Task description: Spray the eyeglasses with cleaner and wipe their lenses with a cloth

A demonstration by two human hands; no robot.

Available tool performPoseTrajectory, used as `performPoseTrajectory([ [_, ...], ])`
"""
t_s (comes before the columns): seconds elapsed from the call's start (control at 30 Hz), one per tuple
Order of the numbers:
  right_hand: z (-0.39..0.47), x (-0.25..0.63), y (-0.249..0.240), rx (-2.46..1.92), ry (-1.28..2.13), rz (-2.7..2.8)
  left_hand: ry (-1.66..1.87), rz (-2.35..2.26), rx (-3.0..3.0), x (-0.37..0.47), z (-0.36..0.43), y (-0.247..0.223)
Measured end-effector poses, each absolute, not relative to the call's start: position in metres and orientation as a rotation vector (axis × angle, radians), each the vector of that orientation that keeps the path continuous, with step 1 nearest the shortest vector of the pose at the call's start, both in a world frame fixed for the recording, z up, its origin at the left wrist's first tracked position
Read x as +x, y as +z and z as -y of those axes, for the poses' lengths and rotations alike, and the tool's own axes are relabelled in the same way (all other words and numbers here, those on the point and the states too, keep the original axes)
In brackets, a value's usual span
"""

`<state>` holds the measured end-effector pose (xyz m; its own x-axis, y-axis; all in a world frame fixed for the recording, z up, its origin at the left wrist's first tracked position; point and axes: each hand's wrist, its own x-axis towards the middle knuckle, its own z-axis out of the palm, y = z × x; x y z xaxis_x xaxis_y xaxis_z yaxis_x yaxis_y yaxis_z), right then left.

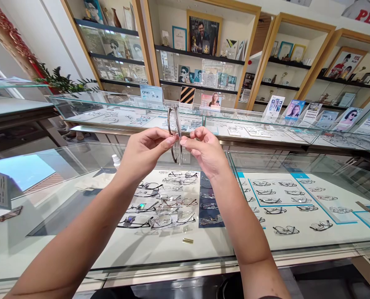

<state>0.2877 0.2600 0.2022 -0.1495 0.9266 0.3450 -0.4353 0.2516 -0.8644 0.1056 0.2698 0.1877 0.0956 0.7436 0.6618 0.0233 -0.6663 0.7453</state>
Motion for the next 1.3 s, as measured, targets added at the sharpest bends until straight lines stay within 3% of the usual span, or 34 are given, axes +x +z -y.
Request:
performPoseTrajectory([
  [0.57,-0.264,0.281,0.197,-0.549,1.139,1.213,1.716,-0.762,1.935,0.108,-0.271,0.186],
  [1.3,-0.264,0.287,0.2,-0.545,1.221,1.345,1.565,-0.681,2.026,0.1,-0.274,0.189],
])
